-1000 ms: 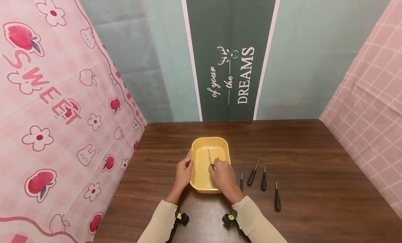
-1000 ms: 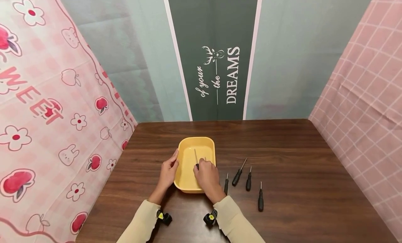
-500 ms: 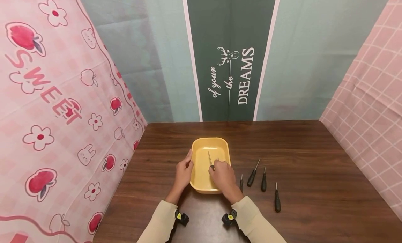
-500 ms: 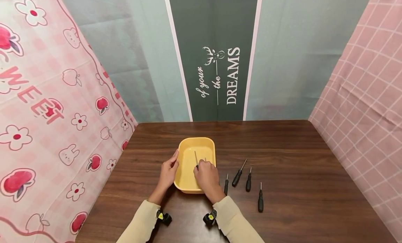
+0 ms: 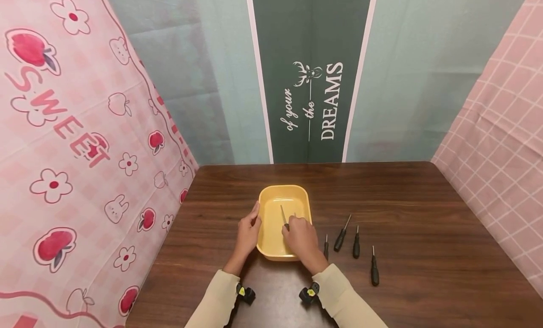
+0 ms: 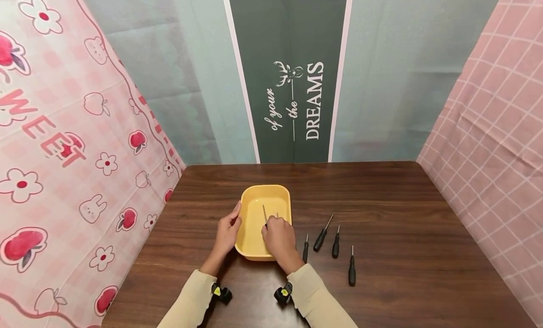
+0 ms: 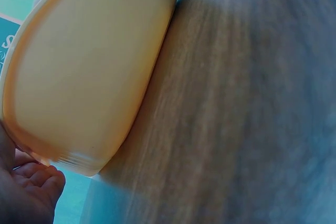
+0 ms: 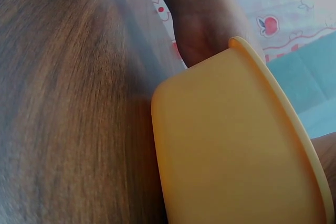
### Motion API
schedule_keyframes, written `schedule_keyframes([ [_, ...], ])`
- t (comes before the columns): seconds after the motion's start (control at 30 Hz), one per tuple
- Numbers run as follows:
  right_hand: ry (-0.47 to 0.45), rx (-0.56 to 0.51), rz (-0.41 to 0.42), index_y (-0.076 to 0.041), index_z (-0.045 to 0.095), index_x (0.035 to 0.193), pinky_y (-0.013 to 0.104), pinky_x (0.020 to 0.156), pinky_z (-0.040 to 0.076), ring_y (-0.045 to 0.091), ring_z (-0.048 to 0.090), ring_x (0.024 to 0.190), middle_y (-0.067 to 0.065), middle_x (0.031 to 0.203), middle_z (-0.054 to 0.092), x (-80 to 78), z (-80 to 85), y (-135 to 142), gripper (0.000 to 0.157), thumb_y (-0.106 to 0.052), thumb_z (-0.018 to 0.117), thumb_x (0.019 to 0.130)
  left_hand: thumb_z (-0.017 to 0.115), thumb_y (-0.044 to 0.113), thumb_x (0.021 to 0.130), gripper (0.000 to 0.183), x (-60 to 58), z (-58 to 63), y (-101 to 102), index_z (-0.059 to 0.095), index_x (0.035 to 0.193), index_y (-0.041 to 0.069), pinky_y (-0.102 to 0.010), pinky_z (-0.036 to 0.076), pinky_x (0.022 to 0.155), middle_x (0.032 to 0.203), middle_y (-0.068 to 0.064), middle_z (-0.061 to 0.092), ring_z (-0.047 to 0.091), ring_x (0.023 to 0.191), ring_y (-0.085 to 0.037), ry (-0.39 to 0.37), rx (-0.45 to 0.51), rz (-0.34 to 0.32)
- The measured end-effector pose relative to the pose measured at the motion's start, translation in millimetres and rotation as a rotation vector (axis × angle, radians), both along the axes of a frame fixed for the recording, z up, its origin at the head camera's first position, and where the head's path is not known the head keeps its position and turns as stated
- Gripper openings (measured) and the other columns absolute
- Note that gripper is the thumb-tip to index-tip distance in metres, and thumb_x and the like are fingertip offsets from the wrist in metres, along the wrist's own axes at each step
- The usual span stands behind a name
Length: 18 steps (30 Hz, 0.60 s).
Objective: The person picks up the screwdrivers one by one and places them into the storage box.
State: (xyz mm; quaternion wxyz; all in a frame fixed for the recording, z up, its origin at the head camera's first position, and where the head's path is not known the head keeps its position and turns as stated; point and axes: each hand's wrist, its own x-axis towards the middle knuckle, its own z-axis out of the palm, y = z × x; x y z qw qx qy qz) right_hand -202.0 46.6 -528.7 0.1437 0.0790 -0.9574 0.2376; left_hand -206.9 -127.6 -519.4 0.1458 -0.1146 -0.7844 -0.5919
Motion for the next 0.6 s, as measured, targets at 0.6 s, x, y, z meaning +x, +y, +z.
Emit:
schedule_keyframes([
  [0.6,-0.007,0.048,0.019,-0.012,0.052,0.064,0.043,0.046,0.047,0.025,0.056,0.052,0.008,0.059,0.055,1.9,0.3,-0.1,0.030,-0.018,0.070,0.088,0.051,-0.011,0.099,0.040,0.8,-1.1,-0.1,0.048,0.138,-0.018,-0.044,0.034,0.114,0.145,-0.028,0.047,0.045,0.138,-0.037,-0.022,-0.012,0.006],
])
